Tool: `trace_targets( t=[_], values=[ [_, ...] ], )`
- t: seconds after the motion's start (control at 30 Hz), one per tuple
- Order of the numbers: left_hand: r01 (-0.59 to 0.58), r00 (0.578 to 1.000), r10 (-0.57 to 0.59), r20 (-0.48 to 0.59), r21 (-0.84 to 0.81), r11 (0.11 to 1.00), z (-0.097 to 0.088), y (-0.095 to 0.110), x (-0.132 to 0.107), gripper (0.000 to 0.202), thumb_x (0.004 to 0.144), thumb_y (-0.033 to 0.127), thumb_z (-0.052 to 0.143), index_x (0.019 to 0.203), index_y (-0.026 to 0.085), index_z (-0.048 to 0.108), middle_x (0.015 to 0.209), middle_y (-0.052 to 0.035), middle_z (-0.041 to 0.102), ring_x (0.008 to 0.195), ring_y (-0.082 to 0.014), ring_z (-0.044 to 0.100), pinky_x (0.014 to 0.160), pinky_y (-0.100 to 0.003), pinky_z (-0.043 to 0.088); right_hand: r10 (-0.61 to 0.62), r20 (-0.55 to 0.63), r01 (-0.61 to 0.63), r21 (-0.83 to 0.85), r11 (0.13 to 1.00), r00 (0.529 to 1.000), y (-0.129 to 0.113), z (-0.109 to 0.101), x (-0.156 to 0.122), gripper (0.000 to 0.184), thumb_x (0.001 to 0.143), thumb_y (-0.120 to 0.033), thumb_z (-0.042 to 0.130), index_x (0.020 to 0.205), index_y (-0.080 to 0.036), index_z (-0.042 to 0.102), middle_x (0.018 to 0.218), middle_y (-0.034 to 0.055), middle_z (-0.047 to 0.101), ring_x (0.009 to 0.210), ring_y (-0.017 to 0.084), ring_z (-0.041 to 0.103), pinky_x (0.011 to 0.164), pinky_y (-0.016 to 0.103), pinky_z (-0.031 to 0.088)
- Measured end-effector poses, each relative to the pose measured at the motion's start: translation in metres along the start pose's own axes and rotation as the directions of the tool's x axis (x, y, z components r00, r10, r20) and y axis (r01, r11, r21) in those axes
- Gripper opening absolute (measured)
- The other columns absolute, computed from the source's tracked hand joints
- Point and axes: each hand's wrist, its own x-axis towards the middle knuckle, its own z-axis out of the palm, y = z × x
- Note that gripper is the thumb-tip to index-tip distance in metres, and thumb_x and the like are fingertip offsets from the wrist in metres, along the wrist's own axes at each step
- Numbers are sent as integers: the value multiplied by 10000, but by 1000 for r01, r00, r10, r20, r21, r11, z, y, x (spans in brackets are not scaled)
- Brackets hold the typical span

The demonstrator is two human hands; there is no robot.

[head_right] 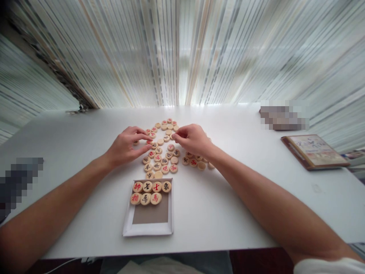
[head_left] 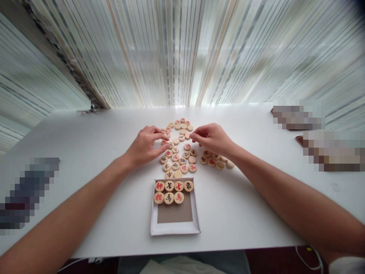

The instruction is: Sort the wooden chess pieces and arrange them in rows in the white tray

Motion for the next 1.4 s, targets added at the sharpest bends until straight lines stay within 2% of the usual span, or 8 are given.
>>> trace_targets(
  t=[0.07,0.17,0.47,0.77,0.97,1.07,1.13,1.4],
  values=[
    [-47,999,46,17,55,997,6,-2,-4,281,927,394,713,1101,205,828,1192,-132,712,1169,-318,622,1058,-502,481,-18,-3,18,-26,999,1000,0,1,-1,291,913,-386,680,841,-149,834,709,61,759,605,164,633,560,279,423],
    [-64,998,62,27,69,996,14,-7,-8,294,949,389,698,1148,209,816,1274,-139,682,1224,-333,583,1095,-534,461,-41,-8,41,-63,997,999,1,1,-2,318,925,-407,675,824,-148,829,689,58,745,599,161,615,558,280,408],
    [-62,998,62,5,44,997,19,-5,-7,241,968,377,677,1089,228,822,1248,-120,698,1241,-339,565,1097,-547,443,-27,15,27,-53,998,1000,6,7,-1,339,927,-420,651,785,-152,803,597,26,676,567,154,575,558,281,400],
    [-5,998,2,-59,-52,999,22,-4,2,141,883,321,763,931,196,807,1148,-97,754,1185,-304,624,1081,-488,480,-56,3,56,-102,993,998,2,13,-4,349,933,-411,636,766,-146,791,591,18,651,558,133,506,573,285,371],
    [-153,985,147,-89,-70,986,23,-2,-2,58,958,249,701,968,208,740,944,-58,787,1075,-269,675,1002,-432,533,-40,-8,39,-108,993,999,1,13,-5,342,932,-409,631,775,-150,790,578,10,636,554,133,492,566,282,365],
    [-203,974,189,-122,-117,972,23,3,-5,92,1003,234,654,1014,198,738,966,-61,775,926,-203,722,866,-336,582,-52,-28,49,-92,995,998,1,13,-5,337,935,-404,631,784,-148,790,564,5,624,551,134,495,561,281,367],
    [-220,968,201,-153,-122,968,23,6,-6,123,1020,226,632,1043,197,750,1005,-66,776,921,-184,737,848,-307,591,-54,-30,51,-93,994,998,1,14,-6,339,936,-403,631,775,-150,787,574,8,636,555,134,503,561,280,369],
    [-173,971,160,-175,-59,983,24,4,-3,156,994,278,674,1033,202,804,980,-71,816,932,-220,746,903,-370,585,-106,-31,101,-130,986,994,5,16,-7,317,938,-367,629,777,-151,797,600,14,664,563,131,514,567,280,370]
  ],
)
